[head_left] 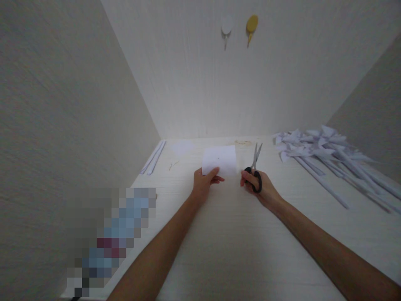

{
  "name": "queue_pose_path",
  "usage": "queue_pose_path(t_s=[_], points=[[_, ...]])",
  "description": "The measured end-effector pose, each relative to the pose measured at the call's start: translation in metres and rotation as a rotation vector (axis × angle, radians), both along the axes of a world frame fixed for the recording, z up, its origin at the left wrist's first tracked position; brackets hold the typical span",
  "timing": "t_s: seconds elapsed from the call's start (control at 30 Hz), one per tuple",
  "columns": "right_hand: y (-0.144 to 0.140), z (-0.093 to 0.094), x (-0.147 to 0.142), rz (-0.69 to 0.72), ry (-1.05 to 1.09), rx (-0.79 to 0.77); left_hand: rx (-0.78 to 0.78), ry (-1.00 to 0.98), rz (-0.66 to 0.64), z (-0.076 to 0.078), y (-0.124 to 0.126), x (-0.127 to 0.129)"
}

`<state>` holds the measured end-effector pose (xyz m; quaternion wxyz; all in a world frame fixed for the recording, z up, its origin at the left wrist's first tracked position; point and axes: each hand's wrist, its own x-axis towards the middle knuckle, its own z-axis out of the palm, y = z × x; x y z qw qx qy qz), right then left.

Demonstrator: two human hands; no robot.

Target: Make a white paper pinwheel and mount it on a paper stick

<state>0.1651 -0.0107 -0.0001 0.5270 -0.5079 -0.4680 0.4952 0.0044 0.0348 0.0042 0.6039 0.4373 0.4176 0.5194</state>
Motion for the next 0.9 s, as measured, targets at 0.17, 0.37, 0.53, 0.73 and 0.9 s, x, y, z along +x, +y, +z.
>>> queue_pose_path(t_s=[0.17,0.37,0.53,0.73,0.9], points=[[-0.001,-0.004,-0.006,-0.171,0.013,0.056,-0.065,0.002,-0.142,0.000,-0.004,0.004],[-0.002,-0.005,-0.010,-0.195,-0.070,0.049,-0.102,-0.134,-0.029,-0.002,-0.011,0.017],[-0.002,-0.004,-0.008,-0.134,-0.145,0.077,-0.002,0.093,-0.090,-0.002,-0.015,0.018],[-0.006,0.001,0.000,0.199,-0.190,-0.011,0.000,0.047,0.203,-0.003,-0.003,0.007],[-0.012,0.009,0.005,0.383,-0.298,-0.048,0.015,-0.024,0.358,-0.004,0.007,0.000]])
